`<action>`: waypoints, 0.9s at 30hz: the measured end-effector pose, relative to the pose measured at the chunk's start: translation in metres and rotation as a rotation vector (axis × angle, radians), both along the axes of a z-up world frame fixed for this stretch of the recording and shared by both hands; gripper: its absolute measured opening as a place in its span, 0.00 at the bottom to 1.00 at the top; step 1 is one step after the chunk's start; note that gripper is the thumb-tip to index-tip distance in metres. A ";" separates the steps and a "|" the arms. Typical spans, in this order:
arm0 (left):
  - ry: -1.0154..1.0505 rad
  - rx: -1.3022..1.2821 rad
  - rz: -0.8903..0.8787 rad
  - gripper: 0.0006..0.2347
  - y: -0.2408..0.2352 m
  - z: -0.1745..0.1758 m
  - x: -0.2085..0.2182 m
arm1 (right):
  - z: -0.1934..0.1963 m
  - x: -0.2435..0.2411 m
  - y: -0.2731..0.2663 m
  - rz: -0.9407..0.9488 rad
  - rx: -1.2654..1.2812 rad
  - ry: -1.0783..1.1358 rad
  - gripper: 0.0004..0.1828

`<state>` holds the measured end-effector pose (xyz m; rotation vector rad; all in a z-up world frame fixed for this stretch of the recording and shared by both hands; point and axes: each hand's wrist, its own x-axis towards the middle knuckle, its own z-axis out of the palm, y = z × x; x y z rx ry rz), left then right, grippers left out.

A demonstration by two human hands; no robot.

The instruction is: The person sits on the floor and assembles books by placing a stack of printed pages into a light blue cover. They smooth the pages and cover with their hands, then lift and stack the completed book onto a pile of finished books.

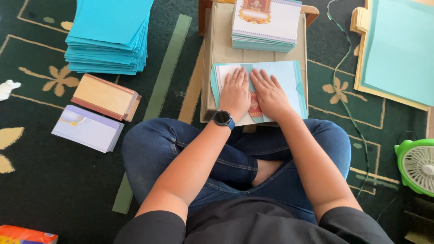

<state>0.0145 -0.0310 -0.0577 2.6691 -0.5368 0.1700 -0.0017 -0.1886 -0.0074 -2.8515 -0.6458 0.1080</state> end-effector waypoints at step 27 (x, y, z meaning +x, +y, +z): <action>-0.097 -0.187 -0.191 0.14 0.012 0.026 -0.012 | -0.019 -0.047 -0.043 -0.416 0.894 0.137 0.29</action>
